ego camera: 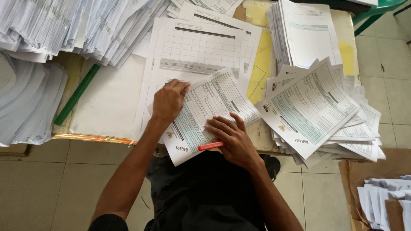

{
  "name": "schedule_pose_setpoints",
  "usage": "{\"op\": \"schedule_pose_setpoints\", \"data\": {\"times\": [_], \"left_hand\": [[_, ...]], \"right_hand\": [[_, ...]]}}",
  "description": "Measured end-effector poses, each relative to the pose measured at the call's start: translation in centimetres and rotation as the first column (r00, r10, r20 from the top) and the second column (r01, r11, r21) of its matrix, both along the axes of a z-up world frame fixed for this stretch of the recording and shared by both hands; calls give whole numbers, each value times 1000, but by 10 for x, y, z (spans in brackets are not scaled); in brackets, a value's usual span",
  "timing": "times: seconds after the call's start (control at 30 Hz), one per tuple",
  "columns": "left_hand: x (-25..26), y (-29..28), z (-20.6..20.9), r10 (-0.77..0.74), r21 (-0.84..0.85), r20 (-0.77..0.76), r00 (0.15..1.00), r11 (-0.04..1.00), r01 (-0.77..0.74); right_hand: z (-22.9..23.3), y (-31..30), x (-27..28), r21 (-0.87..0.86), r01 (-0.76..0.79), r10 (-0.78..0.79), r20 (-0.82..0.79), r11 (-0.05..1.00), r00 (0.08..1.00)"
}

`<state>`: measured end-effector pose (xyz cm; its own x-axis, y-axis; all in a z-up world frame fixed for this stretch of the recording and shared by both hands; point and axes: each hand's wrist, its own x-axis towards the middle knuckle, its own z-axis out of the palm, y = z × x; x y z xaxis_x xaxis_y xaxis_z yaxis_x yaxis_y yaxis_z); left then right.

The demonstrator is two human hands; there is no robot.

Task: Marking and sorting printed documents into stacks on a table using a red pen.

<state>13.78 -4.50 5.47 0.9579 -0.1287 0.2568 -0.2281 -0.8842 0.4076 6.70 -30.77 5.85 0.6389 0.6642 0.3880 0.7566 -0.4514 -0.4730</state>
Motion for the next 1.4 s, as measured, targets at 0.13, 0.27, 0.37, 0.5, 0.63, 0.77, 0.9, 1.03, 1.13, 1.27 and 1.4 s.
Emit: {"op": "schedule_pose_setpoints", "data": {"times": [0.13, 0.27, 0.37, 0.5, 0.63, 0.77, 0.9, 1.03, 1.13, 1.27, 1.4], "left_hand": [[2, 3, -14, 15, -17, -1, 1000, 1000, -15], [0, 1, -23, 25, -54, 29, 999, 998, -23], [-3, 3, -14, 14, -53, 34, 999, 999, -12], [8, 20, -29, 61, 7, 104, 993, 998, -62], [11, 40, -34, 143, 133, 233, 962, 975, -177], [19, 48, -55, 164, 243, 408, 898, 929, -280], [21, 50, -64, 136, 307, 421, 897, 909, -282], [15, 50, -54, 113, 297, 345, 932, 929, -222], [16, 51, -52, 109, 277, 333, 937, 938, -208], [12, 48, -48, 144, 282, 321, 936, 929, -239], [13, 49, -48, 146, 247, 347, 926, 939, -241]], "right_hand": [[4, -3, -1, -29, -21, 22, 15, 999, 1000], [8, 1, -4, 32, 4, -6, 53, 999, 999], [5, 2, -6, 129, 36, -48, 97, 991, 994], [-14, -11, -13, 307, 212, -206, -52, 928, 977], [22, 11, -16, 293, 279, -201, -267, 915, 942], [34, 42, -23, 134, 165, -158, -58, 977, 986], [-5, 58, -24, -79, 122, -90, 328, 989, 941], [-23, 39, -8, -75, 80, -56, 286, 994, 957], [-38, 9, 16, -217, 232, -134, 390, 948, 911], [-5, -7, 30, -146, 405, -353, 288, 903, 890], [-15, -19, 42, -132, 548, -510, 238, 826, 827]]}}
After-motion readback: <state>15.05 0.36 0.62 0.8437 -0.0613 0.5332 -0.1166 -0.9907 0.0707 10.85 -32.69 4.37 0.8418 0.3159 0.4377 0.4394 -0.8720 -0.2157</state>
